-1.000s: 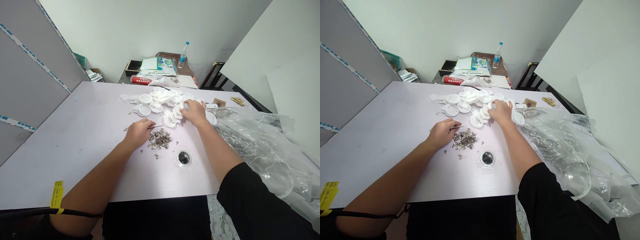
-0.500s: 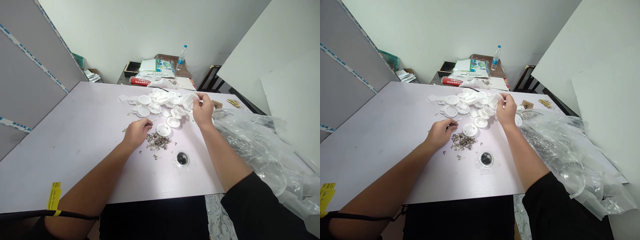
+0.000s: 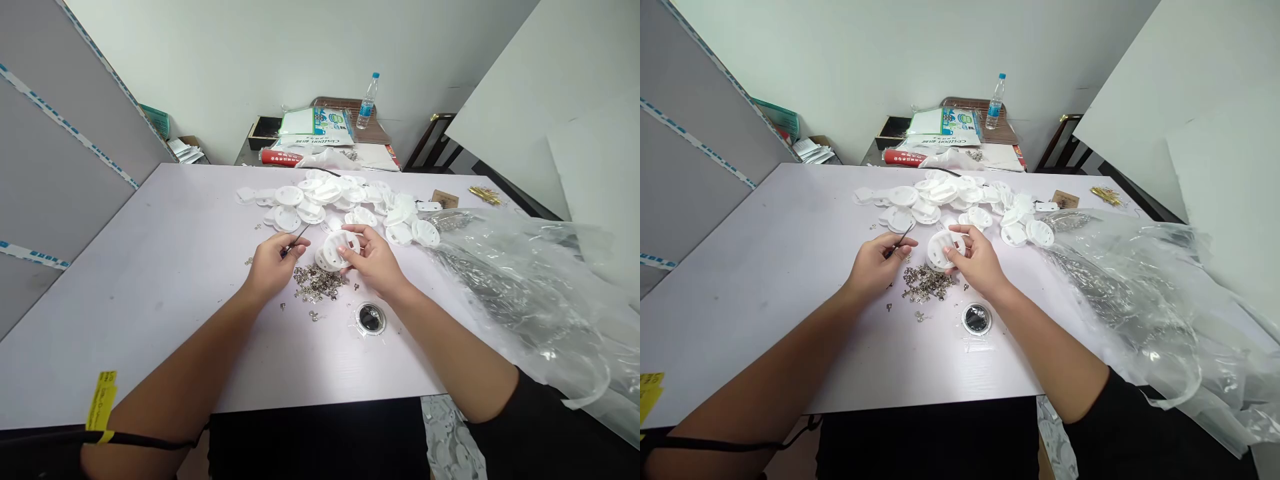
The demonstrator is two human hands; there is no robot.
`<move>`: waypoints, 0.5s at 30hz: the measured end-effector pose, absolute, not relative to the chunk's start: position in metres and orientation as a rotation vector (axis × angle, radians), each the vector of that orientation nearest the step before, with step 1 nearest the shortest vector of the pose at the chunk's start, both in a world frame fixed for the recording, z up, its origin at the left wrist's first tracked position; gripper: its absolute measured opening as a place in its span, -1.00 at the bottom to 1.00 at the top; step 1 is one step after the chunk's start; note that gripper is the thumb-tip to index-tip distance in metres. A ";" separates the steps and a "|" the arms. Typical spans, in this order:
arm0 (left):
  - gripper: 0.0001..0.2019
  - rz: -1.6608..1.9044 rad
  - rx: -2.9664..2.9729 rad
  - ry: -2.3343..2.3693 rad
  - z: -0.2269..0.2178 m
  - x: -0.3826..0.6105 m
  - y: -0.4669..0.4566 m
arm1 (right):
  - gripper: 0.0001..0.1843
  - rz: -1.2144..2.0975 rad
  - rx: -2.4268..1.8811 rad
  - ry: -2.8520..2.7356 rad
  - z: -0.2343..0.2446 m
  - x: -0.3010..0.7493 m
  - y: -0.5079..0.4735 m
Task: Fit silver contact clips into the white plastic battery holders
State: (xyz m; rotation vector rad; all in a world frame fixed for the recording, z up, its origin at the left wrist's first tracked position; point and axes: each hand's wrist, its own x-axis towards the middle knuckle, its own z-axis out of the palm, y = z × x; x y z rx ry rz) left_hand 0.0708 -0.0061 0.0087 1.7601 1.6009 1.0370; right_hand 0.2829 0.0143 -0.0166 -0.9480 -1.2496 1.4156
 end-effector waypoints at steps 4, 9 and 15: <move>-0.82 1.011 1.707 1.640 0.010 0.072 -0.009 | -0.66 1.403 -0.961 -1.298 -0.020 0.278 0.007; -0.80 0.994 1.682 1.635 0.013 0.074 -0.011 | -0.68 1.397 -0.983 -1.346 -0.019 0.277 0.002; -0.79 0.993 1.598 1.558 0.013 0.076 -0.011 | -0.75 1.382 -0.990 -1.384 -0.019 0.277 0.000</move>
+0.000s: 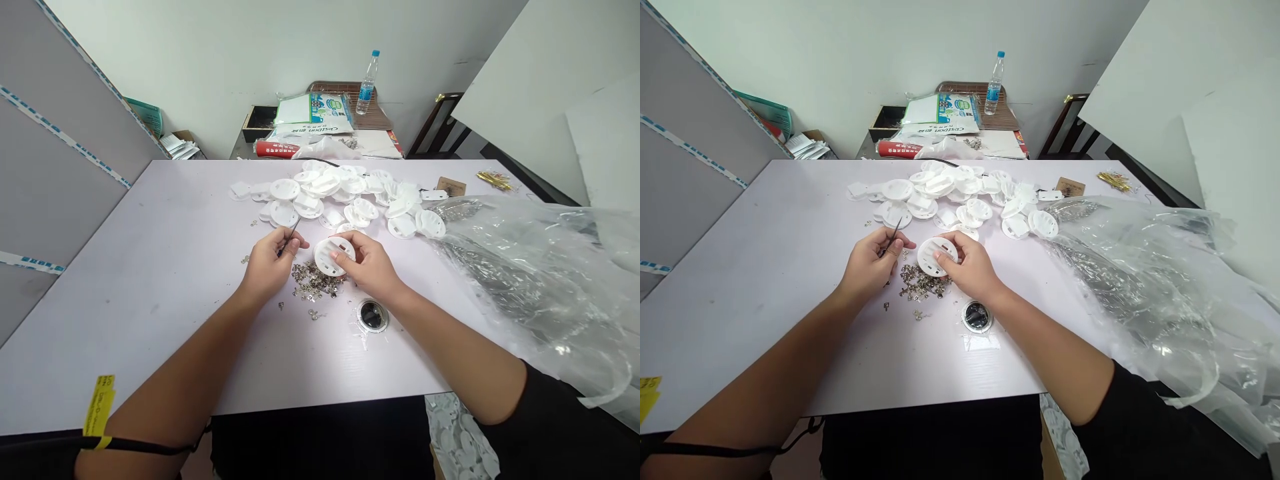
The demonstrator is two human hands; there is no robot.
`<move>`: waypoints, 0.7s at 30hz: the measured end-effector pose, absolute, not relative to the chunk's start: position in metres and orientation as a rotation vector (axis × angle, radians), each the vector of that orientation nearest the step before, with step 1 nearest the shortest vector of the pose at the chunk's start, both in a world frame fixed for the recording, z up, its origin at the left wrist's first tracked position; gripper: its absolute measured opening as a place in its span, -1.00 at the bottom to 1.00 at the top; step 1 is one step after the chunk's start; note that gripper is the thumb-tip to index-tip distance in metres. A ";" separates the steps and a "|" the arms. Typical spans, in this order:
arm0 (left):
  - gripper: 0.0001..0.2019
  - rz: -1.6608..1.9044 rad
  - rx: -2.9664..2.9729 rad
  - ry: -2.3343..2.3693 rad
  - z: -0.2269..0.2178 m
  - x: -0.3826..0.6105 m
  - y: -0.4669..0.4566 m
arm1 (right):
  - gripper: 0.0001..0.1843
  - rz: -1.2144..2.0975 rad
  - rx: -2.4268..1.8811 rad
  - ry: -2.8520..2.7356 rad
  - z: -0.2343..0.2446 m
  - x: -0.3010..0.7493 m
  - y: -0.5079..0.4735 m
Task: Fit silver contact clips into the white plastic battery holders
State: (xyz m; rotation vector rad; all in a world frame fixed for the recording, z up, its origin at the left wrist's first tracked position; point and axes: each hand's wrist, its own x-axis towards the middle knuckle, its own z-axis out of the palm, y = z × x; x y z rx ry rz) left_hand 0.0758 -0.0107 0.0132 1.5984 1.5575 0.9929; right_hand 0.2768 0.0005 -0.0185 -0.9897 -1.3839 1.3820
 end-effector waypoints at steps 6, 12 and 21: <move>-0.77 0.995 1.461 1.535 0.018 0.079 -0.014 | -0.70 1.334 -0.984 -1.389 -0.018 0.277 0.002; -0.74 1.018 1.349 1.459 0.020 0.081 -0.014 | -0.63 1.482 -0.938 -1.072 -0.015 0.278 0.005; -0.71 0.983 1.289 1.376 0.021 0.083 -0.014 | -0.58 1.654 -0.835 -0.769 -0.012 0.276 0.005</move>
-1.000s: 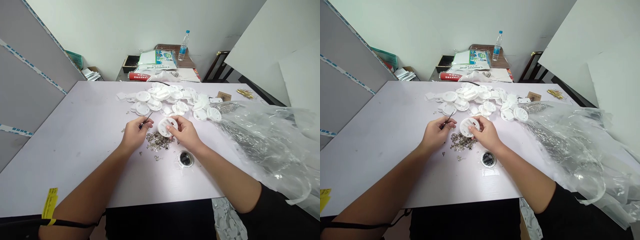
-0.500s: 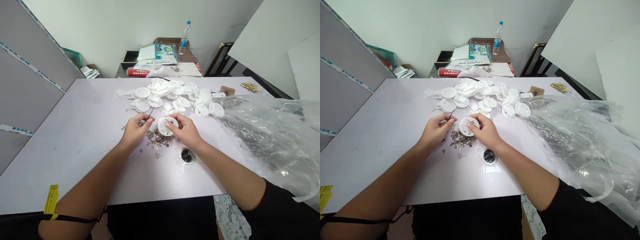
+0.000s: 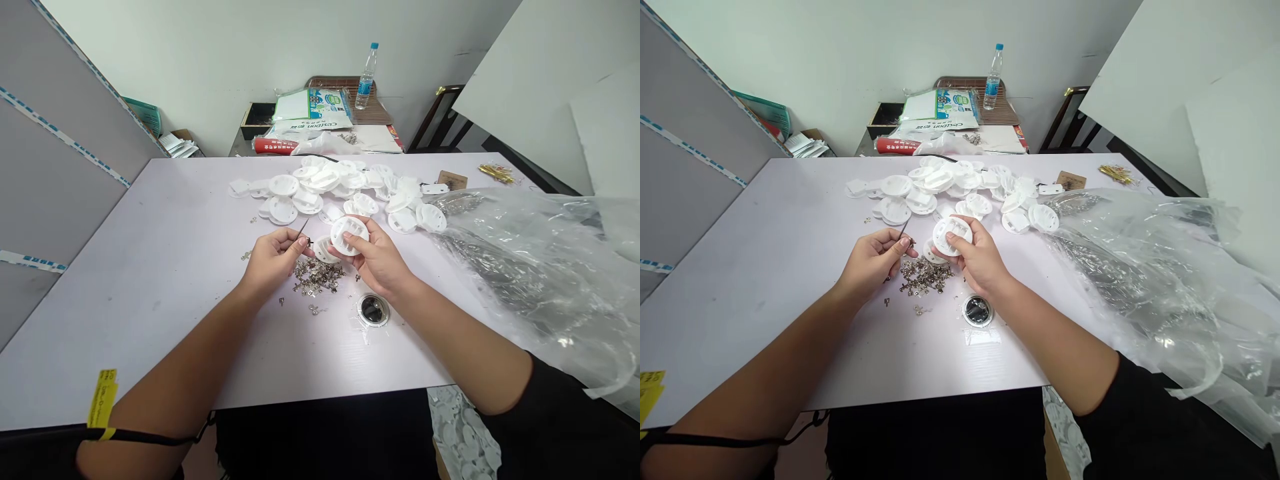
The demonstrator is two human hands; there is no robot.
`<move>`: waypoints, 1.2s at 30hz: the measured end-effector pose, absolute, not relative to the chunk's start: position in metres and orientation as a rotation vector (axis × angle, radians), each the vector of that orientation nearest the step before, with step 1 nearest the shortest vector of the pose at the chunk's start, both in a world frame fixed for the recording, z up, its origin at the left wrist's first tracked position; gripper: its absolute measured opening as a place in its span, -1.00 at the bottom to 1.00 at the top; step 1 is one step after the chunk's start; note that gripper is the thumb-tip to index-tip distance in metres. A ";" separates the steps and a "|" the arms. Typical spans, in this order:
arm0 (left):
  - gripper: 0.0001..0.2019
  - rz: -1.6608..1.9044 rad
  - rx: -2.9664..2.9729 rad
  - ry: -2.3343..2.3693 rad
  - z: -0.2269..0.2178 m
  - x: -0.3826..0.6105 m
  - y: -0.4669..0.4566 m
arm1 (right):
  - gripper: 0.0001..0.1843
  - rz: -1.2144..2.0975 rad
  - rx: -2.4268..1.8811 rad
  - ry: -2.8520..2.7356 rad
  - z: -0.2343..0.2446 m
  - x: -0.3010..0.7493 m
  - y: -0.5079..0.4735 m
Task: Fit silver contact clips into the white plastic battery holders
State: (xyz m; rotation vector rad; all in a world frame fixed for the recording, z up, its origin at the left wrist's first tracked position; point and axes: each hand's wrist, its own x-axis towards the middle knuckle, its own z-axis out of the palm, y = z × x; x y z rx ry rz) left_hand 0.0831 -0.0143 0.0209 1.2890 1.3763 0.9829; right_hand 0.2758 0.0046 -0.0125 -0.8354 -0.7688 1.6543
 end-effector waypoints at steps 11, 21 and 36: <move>-0.79 1.081 1.466 1.302 0.016 0.087 -0.018 | -0.58 1.492 -0.945 -0.865 -0.012 0.271 -0.001; -0.84 1.111 1.889 1.521 0.010 0.082 -0.019 | -0.74 1.223 -0.925 -1.305 -0.017 0.267 -0.009; -0.89 1.063 2.132 1.623 0.012 0.083 -0.019 | -0.68 1.082 -0.955 -1.504 -0.016 0.268 -0.019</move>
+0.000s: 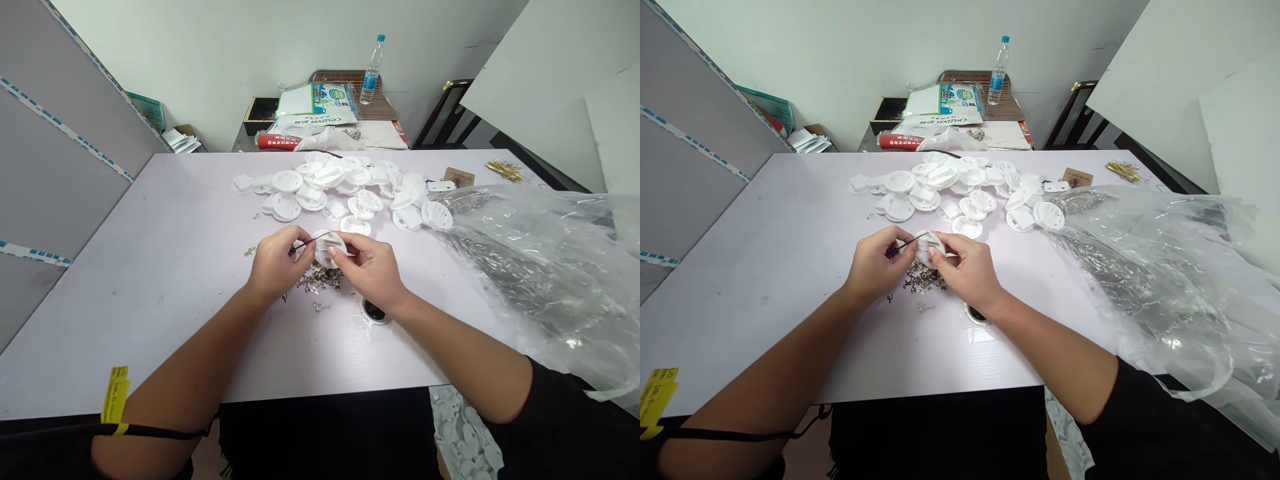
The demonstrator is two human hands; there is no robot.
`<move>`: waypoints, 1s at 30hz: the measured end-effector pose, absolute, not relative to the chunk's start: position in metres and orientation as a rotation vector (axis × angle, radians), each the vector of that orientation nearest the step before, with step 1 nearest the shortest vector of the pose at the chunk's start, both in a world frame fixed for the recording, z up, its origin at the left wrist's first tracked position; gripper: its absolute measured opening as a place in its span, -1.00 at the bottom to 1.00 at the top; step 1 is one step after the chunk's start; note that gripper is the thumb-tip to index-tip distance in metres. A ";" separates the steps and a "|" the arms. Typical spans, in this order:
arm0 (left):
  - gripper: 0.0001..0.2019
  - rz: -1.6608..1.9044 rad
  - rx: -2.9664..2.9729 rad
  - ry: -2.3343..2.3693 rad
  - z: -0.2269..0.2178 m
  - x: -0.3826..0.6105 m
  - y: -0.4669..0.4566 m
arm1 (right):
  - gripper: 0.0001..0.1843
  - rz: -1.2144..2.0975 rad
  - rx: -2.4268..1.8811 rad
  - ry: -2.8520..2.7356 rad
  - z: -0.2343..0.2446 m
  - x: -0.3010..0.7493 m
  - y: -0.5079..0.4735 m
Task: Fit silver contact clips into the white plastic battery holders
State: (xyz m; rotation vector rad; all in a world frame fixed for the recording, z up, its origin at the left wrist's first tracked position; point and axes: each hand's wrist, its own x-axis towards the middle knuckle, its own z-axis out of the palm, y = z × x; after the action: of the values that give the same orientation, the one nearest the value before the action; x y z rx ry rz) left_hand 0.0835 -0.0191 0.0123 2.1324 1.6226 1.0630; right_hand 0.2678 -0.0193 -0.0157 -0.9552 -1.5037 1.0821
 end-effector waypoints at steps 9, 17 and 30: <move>-0.87 1.080 1.889 1.453 0.008 0.082 -0.017 | -0.66 1.185 -0.926 -1.436 -0.014 0.267 -0.021; -0.75 1.030 1.555 1.183 0.016 0.086 -0.020 | -0.49 1.159 -0.798 -1.532 -0.007 0.273 -0.022; -0.79 0.574 2.221 1.401 0.024 0.088 -0.036 | -0.34 0.606 -0.810 -2.228 -0.021 0.330 -0.011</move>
State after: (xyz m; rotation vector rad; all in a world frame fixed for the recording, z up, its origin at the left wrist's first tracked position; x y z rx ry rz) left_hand 0.0879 -0.0357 0.0241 2.2211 1.4015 0.5736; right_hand 0.3297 -0.0105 -0.0206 -0.8098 -2.2276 0.6060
